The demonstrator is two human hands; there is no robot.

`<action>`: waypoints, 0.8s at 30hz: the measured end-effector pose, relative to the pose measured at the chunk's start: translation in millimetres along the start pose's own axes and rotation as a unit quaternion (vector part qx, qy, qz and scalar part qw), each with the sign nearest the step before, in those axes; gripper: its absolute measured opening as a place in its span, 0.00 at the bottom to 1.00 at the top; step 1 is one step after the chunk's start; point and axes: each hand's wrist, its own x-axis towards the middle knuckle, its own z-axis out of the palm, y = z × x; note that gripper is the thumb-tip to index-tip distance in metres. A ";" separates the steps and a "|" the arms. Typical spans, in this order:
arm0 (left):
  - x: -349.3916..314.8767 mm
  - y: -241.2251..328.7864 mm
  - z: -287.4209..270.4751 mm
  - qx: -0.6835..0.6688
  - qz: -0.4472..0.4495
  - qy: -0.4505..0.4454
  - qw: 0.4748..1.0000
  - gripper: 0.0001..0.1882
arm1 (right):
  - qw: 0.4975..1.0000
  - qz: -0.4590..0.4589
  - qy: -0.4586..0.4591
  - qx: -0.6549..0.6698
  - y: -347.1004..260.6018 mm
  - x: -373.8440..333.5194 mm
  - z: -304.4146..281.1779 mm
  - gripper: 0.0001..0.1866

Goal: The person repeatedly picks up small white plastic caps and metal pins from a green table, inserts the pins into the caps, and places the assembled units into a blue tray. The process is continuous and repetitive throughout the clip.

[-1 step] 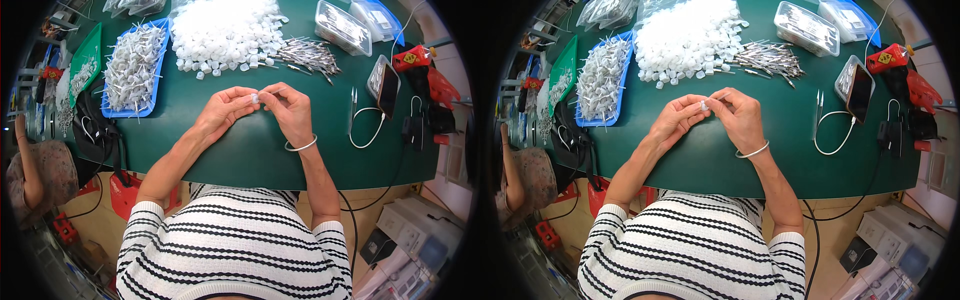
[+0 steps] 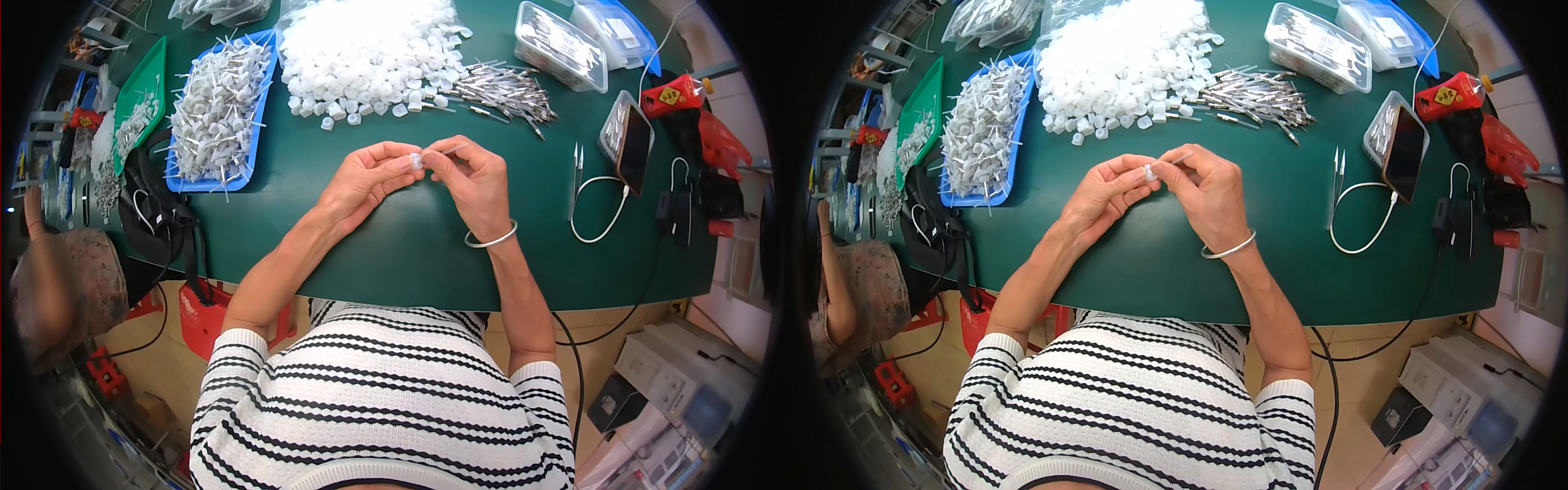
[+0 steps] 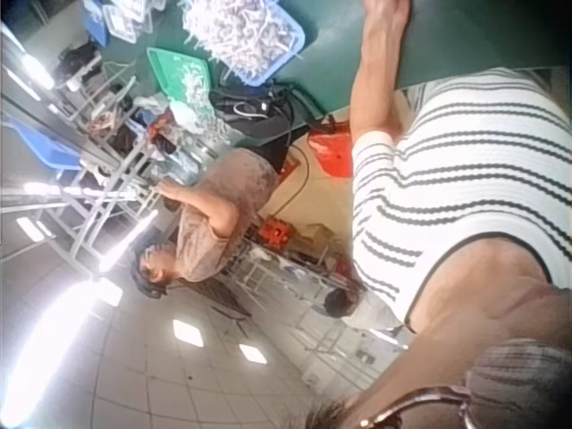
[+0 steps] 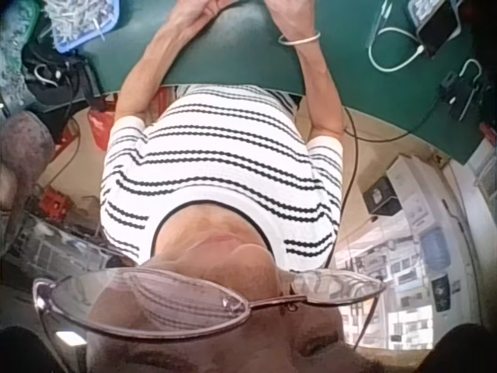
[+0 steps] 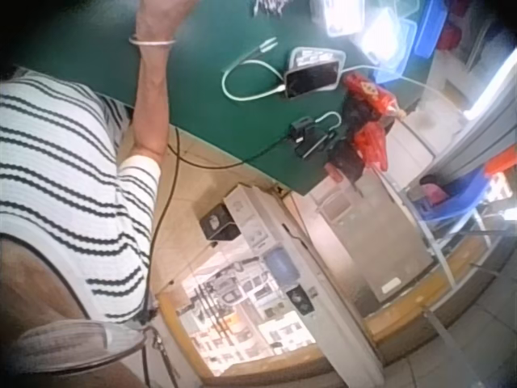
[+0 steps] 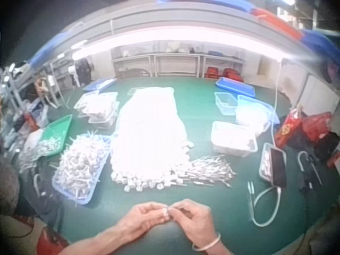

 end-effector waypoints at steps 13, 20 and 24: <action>-8.6 -3.6 6.7 0.193 0.240 0.026 0.951 0.14 | 0.988 0.093 -0.061 0.111 -5.6 0.8 -4.5 0.05; -16.9 0.1 14.9 0.346 0.362 0.045 0.864 0.21 | 0.977 0.121 -0.093 0.148 2.8 0.2 -2.2 0.08; -18.1 -0.3 14.7 0.354 0.386 0.033 0.851 0.22 | 0.975 0.101 -0.102 0.170 3.8 -0.7 -1.2 0.09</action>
